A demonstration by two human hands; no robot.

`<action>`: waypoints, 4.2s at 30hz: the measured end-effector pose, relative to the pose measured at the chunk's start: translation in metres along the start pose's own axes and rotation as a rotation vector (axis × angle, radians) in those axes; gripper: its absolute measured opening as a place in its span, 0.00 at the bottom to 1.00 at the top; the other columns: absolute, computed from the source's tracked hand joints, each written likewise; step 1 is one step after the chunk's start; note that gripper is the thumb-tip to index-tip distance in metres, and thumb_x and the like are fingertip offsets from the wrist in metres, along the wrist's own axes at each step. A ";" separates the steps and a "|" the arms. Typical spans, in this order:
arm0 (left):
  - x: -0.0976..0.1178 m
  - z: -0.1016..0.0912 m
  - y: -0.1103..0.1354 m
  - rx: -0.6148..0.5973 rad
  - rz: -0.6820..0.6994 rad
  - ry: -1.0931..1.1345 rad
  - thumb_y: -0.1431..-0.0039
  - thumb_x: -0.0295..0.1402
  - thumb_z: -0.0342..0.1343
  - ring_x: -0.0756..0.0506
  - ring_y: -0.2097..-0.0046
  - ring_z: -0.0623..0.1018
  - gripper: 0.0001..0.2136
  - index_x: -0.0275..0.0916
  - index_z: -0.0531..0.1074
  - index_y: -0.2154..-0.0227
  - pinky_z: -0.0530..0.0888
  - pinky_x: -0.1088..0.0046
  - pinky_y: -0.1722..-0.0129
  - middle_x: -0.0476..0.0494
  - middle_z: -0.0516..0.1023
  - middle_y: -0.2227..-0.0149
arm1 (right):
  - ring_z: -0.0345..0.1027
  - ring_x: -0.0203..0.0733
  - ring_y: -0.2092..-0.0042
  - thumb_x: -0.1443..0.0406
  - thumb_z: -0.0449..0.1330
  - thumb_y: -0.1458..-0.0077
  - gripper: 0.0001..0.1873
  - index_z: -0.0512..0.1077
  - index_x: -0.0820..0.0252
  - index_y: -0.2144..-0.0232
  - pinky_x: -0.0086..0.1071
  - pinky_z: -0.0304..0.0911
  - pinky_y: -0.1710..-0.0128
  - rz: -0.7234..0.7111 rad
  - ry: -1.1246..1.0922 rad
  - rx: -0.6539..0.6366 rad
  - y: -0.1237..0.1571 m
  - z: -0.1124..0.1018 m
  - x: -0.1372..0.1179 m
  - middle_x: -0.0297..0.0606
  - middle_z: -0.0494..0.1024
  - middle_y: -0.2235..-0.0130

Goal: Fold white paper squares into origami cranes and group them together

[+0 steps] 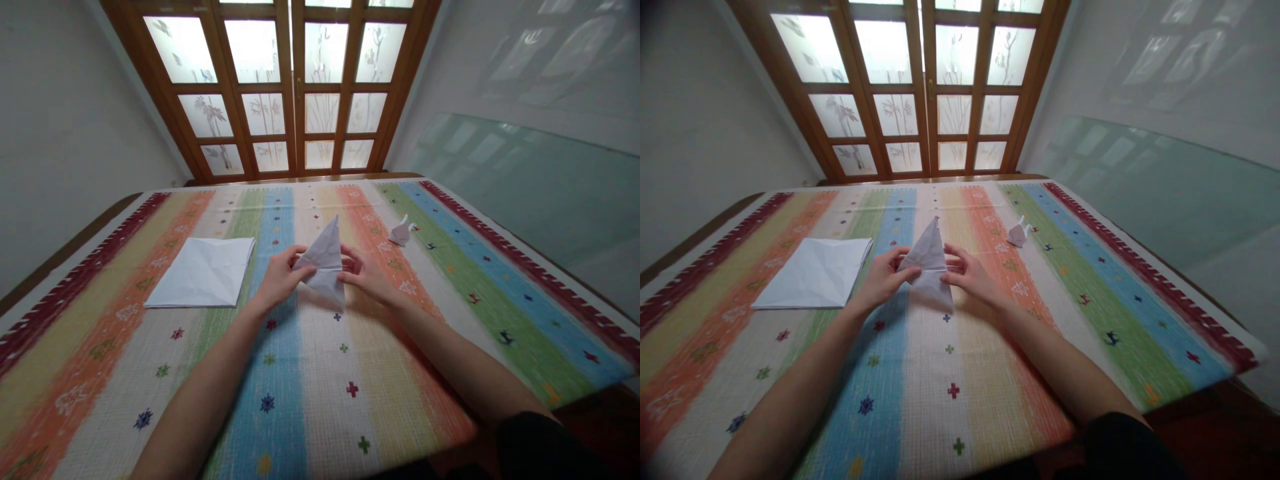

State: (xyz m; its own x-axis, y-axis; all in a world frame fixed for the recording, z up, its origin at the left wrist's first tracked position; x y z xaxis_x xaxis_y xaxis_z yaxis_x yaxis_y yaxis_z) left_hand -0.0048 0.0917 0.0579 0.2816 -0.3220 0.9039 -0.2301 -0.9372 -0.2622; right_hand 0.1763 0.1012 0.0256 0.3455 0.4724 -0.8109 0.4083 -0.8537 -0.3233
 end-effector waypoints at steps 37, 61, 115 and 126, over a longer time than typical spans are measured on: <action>-0.033 0.030 0.015 0.042 -0.043 -0.193 0.64 0.45 0.71 0.28 0.31 0.46 0.53 0.36 0.48 0.36 0.47 0.45 0.34 0.24 0.45 0.33 | 0.71 0.40 0.63 0.56 0.69 0.60 0.23 0.71 0.57 0.61 0.33 0.67 0.64 0.259 -0.680 0.100 -0.009 0.046 -0.005 0.37 0.76 0.62; -0.021 0.034 0.019 0.092 0.098 -0.259 0.57 0.37 0.68 0.33 0.33 0.54 0.47 0.43 0.46 0.36 0.54 0.45 0.36 0.31 0.51 0.35 | 0.70 0.45 0.54 0.69 0.59 0.60 0.36 0.58 0.55 0.46 0.39 0.67 0.52 0.198 -0.352 0.342 -0.001 0.034 -0.018 0.42 0.73 0.52; -0.033 0.058 0.017 -0.449 0.374 -0.816 0.40 0.28 0.46 0.42 0.34 0.61 0.23 0.36 0.63 0.42 0.55 0.59 0.36 0.36 0.64 0.37 | 0.63 0.58 0.42 0.55 0.52 0.39 0.26 0.71 0.70 0.48 0.50 0.56 0.42 -0.025 0.804 -0.143 0.033 0.043 -0.011 0.58 0.72 0.46; -0.055 0.069 0.008 -0.629 0.292 -0.953 0.42 0.59 0.43 0.38 0.30 0.47 0.41 0.34 0.48 0.34 0.41 0.54 0.34 0.29 0.46 0.31 | 0.35 0.61 0.31 0.42 0.44 0.40 0.47 0.49 0.77 0.35 0.53 0.40 0.34 0.035 0.823 -0.358 0.051 0.057 0.004 0.63 0.44 0.33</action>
State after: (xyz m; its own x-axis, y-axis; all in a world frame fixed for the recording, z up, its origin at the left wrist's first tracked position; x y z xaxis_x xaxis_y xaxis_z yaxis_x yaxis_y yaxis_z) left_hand 0.0423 0.0922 -0.0171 0.6630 -0.7335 0.1499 -0.7450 -0.6661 0.0361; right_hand 0.1500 0.0468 -0.0220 0.8027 0.5725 -0.1670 0.5775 -0.8161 -0.0220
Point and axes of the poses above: each hand's wrist, its own y-axis away from the middle knuckle, its own z-axis out of the palm, x = y × z, the point moved 7 cm from there along -y, towards the middle knuckle
